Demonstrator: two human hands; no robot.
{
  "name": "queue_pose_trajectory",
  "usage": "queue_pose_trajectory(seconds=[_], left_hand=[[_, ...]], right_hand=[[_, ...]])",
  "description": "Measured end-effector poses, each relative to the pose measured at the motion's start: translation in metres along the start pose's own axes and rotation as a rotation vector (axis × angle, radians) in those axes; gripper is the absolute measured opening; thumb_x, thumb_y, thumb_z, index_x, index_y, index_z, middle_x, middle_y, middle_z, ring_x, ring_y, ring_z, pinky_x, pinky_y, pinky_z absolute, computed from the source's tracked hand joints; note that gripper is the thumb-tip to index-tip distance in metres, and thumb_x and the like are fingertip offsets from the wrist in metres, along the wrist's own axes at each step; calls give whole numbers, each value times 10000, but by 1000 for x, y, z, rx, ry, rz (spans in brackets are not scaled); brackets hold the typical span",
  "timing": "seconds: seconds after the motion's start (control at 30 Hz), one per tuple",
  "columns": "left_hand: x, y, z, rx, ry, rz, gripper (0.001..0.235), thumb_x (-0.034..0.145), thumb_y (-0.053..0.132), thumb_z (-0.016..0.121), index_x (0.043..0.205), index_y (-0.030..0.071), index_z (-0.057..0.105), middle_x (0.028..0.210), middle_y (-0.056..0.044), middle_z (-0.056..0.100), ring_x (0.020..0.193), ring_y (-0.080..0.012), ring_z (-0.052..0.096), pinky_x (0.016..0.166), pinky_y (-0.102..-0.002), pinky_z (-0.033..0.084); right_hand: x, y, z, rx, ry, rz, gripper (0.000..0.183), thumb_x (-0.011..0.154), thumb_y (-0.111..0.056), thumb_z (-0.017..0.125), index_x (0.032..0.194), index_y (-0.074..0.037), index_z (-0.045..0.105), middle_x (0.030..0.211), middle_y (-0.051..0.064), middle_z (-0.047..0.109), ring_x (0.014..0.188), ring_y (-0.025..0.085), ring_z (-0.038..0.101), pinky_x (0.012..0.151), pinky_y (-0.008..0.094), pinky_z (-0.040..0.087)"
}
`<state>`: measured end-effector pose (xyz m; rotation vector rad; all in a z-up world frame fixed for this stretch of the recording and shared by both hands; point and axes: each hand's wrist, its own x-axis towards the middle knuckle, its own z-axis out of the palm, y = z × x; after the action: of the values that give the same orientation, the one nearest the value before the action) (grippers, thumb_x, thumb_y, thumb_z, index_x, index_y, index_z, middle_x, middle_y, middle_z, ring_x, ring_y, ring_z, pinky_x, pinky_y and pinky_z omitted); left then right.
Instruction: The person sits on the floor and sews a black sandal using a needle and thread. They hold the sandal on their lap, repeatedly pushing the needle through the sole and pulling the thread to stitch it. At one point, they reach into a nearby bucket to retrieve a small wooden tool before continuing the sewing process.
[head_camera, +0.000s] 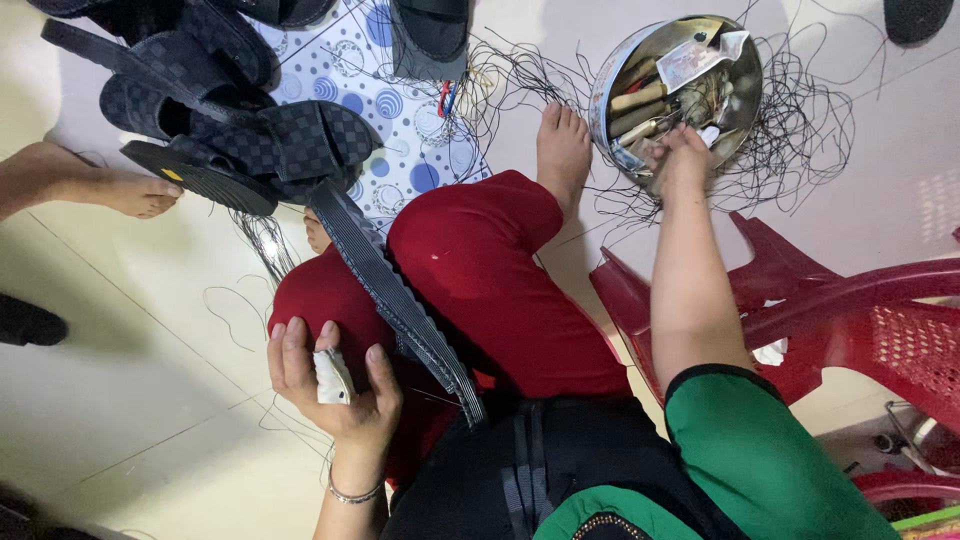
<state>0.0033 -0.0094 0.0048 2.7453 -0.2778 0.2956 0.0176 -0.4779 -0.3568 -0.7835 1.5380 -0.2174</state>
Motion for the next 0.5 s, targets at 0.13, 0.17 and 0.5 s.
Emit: queue_pose_trajectory(seconds=[0.13, 0.17, 0.5], left_hand=[[-1, 0, -1, -3, -11, -16, 430, 1057, 294, 573, 1310, -53, 576, 1464, -232, 464, 1373, -521, 475, 1189, -634, 415], [-1, 0, -1, -4, -11, -14, 430, 1057, 294, 573, 1310, -53, 576, 1464, -232, 464, 1373, -521, 475, 1189, -634, 415], [-1, 0, -1, 16, -17, 1, 425, 1060, 275, 575, 1310, -68, 568, 1454, -251, 459, 1373, -529, 465, 1190, -645, 411]], right_hand=[[77, 26, -40, -469, -93, -301, 417, 930, -28, 675, 1332, -132, 715, 884, 18, 750, 464, 42, 520, 362, 212, 387], [57, 13, -38, -467, -91, -301, 417, 930, -28, 675, 1332, -132, 715, 884, 18, 750, 464, 42, 520, 362, 212, 387], [21, 11, -19, -903, 159, -447, 333, 955, -110, 671, 1285, -151, 674, 1375, 97, 583, 996, 135, 707, 864, 269, 593]])
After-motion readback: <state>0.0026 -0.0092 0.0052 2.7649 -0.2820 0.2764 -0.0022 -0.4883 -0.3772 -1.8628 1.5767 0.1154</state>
